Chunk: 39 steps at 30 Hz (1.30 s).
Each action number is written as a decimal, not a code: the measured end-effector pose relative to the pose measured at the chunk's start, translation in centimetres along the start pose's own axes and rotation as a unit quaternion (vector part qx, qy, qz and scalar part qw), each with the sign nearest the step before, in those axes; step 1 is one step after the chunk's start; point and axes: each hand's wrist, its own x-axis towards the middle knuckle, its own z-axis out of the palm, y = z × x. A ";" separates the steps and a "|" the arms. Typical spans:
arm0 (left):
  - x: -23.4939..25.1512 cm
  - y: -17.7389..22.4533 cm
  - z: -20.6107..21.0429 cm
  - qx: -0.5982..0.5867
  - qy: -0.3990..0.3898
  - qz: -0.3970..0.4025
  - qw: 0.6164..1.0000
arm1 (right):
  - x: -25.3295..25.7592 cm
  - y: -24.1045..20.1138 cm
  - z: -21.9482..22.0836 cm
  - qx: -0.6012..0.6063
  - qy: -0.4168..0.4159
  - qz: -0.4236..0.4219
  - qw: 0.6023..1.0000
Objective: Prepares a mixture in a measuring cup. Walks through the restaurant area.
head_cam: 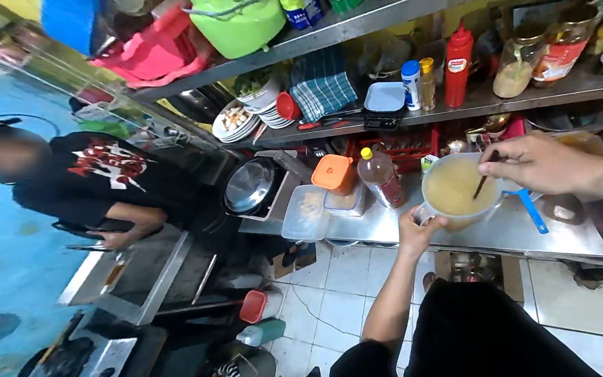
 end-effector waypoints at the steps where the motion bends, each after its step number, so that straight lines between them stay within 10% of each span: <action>1: 0.1 0.0 0.0 0.002 0.000 0.000 1.000 | 0.0 -0.2 0.1 0.026 -0.013 -0.002 1.000; 20: 1.0 0.0 0.2 0.010 -0.031 0.018 0.999 | 2.8 2.2 1.7 0.011 0.014 -0.091 0.996; 28: 1.3 0.2 0.5 0.003 -0.035 0.022 0.999 | 0.8 4.2 -1.5 -0.014 0.044 0.046 0.998; 39: 2.0 0.6 0.6 0.010 -0.056 0.039 0.998 | 0.0 5.3 0.0 0.038 0.116 0.013 0.992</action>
